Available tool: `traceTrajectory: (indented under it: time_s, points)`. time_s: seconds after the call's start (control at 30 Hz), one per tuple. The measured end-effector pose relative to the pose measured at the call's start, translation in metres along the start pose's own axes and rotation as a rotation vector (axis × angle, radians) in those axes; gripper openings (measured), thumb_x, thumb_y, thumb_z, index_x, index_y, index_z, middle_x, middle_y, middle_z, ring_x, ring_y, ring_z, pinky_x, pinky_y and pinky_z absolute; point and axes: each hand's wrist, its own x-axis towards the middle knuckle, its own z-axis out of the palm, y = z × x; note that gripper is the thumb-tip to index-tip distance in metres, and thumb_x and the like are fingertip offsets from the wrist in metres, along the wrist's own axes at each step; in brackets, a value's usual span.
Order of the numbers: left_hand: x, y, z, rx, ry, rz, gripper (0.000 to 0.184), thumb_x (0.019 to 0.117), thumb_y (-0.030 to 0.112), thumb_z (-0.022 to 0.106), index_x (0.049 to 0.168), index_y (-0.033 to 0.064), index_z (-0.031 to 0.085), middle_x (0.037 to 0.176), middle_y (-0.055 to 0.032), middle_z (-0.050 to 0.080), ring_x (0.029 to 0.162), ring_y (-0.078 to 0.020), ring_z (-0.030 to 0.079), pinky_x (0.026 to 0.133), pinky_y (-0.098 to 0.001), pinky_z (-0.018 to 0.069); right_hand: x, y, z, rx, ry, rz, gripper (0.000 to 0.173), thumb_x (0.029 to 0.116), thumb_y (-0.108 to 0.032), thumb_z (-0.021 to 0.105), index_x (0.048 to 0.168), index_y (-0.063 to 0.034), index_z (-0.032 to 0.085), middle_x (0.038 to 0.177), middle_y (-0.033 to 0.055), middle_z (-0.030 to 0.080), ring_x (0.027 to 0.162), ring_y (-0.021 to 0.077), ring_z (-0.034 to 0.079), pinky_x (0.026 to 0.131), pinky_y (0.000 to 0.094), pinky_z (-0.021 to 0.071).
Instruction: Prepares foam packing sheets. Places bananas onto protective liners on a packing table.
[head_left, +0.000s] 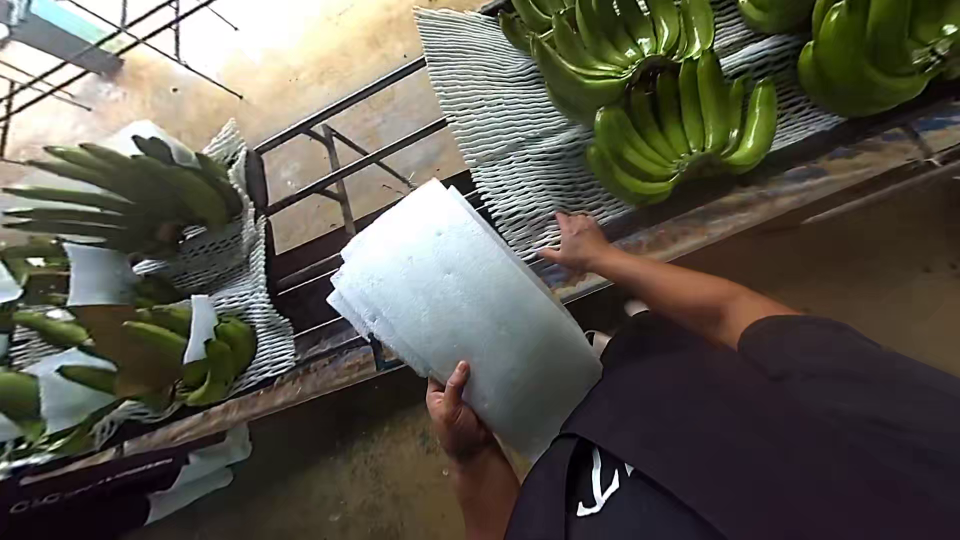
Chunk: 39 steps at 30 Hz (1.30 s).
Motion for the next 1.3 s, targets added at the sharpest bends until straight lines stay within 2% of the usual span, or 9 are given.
traceTrajectory:
  time_s: [0.17, 0.23, 0.4, 0.53, 0.8, 1.1, 1.2, 1.23, 1.3]
  points:
    - [0.024, 0.002, 0.002, -0.017, 0.03, 0.027, 0.021, 0.0947, -0.003, 0.045, 0.114, 0.003, 0.05, 0.084, -0.0005, 0.073, 0.074, -0.0078, 0.074, 0.068, -0.0258, 0.0639, 0.033, -0.051, 0.032, 0.078, -0.282, -0.335, 0.085, 0.0831, -0.015, 0.081, 0.152, 0.0062, 0.036, 0.132, 0.0303, 0.06, 0.127, 0.0457, 0.056, 0.108, 0.062, 0.0407]
    - [0.036, 0.007, -0.008, 0.017, 0.105, 0.061, 0.021, 0.0955, -0.002, 0.044, 0.114, 0.0039, 0.05, 0.084, 0.0008, 0.073, 0.075, -0.0072, 0.073, 0.068, -0.026, 0.0639, 0.047, -0.071, 0.045, 0.108, -0.339, -0.408, 0.087, 0.085, -0.015, 0.08, 0.155, 0.0063, 0.032, 0.136, 0.0309, 0.057, 0.13, 0.046, 0.053, 0.11, 0.0596, 0.0407]
    - [0.07, 0.034, -0.043, 0.099, 0.405, 0.132, 0.016, 0.1042, 0.004, 0.039, 0.115, 0.0045, 0.051, 0.088, 0.0009, 0.071, 0.08, -0.0078, 0.073, 0.073, -0.0282, 0.0633, 0.054, -0.135, 0.082, 0.18, -0.341, -0.314, 0.092, 0.079, -0.008, 0.084, 0.155, 0.0047, 0.034, 0.136, 0.0327, 0.055, 0.13, 0.0497, 0.051, 0.107, 0.0627, 0.0414]
    - [0.091, 0.056, -0.062, 0.15, 0.541, 0.238, 0.017, 0.1044, 0.005, 0.039, 0.115, 0.0041, 0.052, 0.09, 0.0004, 0.07, 0.082, -0.0079, 0.072, 0.077, -0.0288, 0.0626, 0.065, -0.173, 0.099, 0.227, -0.388, -0.347, 0.091, 0.0787, -0.004, 0.082, 0.154, 0.008, 0.033, 0.137, 0.0337, 0.053, 0.13, 0.0494, 0.051, 0.108, 0.0612, 0.0417]
    - [0.127, 0.095, -0.082, 0.288, 0.621, 0.43, 0.018, 0.1004, -0.001, 0.047, 0.118, 0.0035, 0.05, 0.091, 0.0038, 0.07, 0.084, -0.0051, 0.072, 0.079, -0.0257, 0.0622, 0.077, -0.244, 0.137, 0.242, -0.44, -0.331, 0.095, 0.0783, -0.003, 0.082, 0.156, 0.0067, 0.029, 0.139, 0.0327, 0.051, 0.132, 0.0489, 0.049, 0.109, 0.0605, 0.0414]
    - [0.198, 0.135, -0.162, 0.408, 0.578, 0.528, 0.025, 0.094, -0.007, 0.057, 0.117, 0.0002, 0.052, 0.092, 0.0049, 0.07, 0.085, -0.0025, 0.071, 0.08, -0.0236, 0.0614, 0.091, -0.321, 0.176, 0.251, -0.527, -0.309, 0.094, 0.0836, -0.006, 0.08, 0.158, 0.0057, 0.024, 0.145, 0.0325, 0.046, 0.137, 0.0488, 0.043, 0.113, 0.0592, 0.037]
    - [0.244, 0.164, -0.194, 0.699, 0.523, 0.598, 0.034, 0.0912, -0.002, 0.065, 0.121, -0.0119, 0.052, 0.101, -0.0047, 0.066, 0.092, 0.0013, 0.067, 0.085, -0.0175, 0.0561, 0.092, -0.347, 0.181, 0.266, -0.544, -0.317, 0.097, 0.082, -0.001, 0.079, 0.159, 0.006, 0.021, 0.149, 0.0349, 0.041, 0.14, 0.0506, 0.039, 0.115, 0.0613, 0.0338]
    - [0.261, 0.175, -0.2, 0.858, 0.517, 0.608, 0.04, 0.0917, 0.004, 0.069, 0.123, -0.0161, 0.053, 0.108, -0.014, 0.066, 0.098, -0.002, 0.065, 0.09, -0.0179, 0.0526, 0.094, -0.354, 0.181, 0.26, -0.546, -0.318, 0.097, 0.0823, -0.001, 0.078, 0.16, 0.006, 0.019, 0.15, 0.035, 0.04, 0.141, 0.0509, 0.039, 0.115, 0.0614, 0.0335]
    - [0.296, 0.201, -0.21, 1.179, 0.509, 0.615, 0.05, 0.0943, 0.017, 0.07, 0.127, -0.0185, 0.056, 0.122, -0.0305, 0.065, 0.117, -0.0218, 0.064, 0.104, -0.0302, 0.046, 0.093, -0.367, 0.19, 0.247, -0.544, -0.311, 0.098, 0.0826, -0.001, 0.079, 0.16, 0.0056, 0.019, 0.151, 0.0338, 0.039, 0.142, 0.0503, 0.038, 0.115, 0.0611, 0.0331]
